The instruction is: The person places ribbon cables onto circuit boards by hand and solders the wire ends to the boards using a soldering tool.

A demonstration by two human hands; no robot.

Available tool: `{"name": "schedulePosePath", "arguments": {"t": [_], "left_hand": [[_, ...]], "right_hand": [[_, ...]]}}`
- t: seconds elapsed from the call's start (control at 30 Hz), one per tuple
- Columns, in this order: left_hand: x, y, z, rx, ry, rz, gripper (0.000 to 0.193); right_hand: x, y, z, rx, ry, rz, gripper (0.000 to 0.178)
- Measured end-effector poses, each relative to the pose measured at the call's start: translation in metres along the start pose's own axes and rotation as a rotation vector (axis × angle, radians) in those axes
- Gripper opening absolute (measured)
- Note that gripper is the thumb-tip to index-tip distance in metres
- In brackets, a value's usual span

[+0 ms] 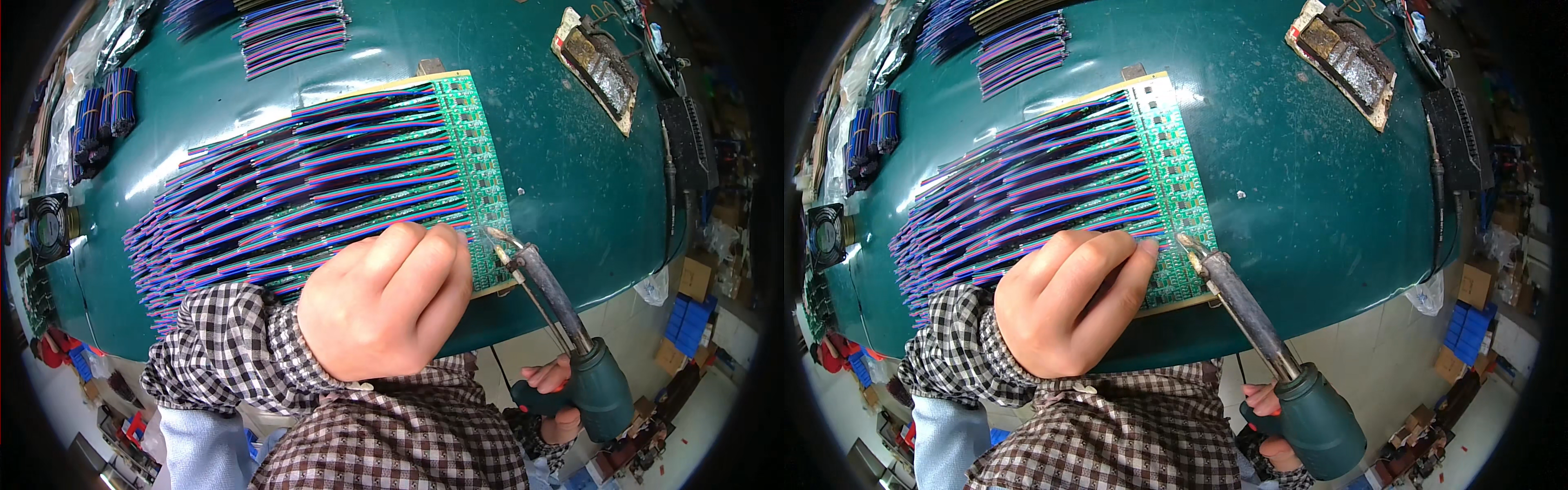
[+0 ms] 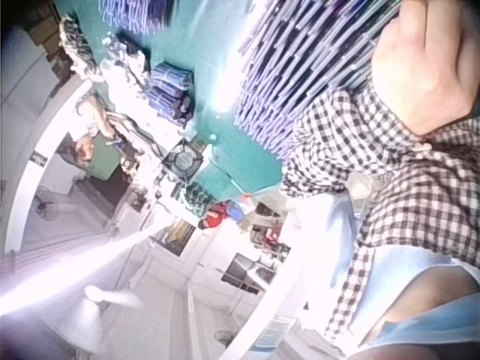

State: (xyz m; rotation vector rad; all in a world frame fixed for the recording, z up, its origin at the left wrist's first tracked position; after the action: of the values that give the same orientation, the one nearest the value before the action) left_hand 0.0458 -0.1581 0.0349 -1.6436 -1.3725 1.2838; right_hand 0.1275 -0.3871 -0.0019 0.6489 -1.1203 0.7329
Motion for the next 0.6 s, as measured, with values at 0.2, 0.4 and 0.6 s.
{"name": "schedulePosePath", "arguments": {"t": [0.2, 0.4, 0.6], "left_hand": [[0.0, 0.002, 0.001, -0.015, 0.005, 0.005, 0.039], [0.0, 0.001, 0.001, -0.01, 0.016, -0.015, 0.038], [0.0, 0.003, 0.001, -0.014, 0.02, -0.022, 0.039]], "right_hand": [[0.01, 0.001, -0.004, 0.007, 0.196, 0.099, 0.082], [-0.003, -0.011, 0.002, 0.034, 0.167, 0.014, 0.072], [0.0, -0.001, -0.001, 0.055, 0.119, 0.062, 0.071]]}}
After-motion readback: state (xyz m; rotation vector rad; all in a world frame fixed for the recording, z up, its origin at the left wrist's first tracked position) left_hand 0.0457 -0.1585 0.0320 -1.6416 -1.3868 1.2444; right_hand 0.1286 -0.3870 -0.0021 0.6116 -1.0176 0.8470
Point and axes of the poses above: each hand's wrist, its own z-axis away from the middle knuckle, its own y-axis out of the palm, x = y × z, the point moved 7 cm from there along -z, towards the middle knuckle, and after that the axes turned 10 degrees about x, right-handed, at the moved point
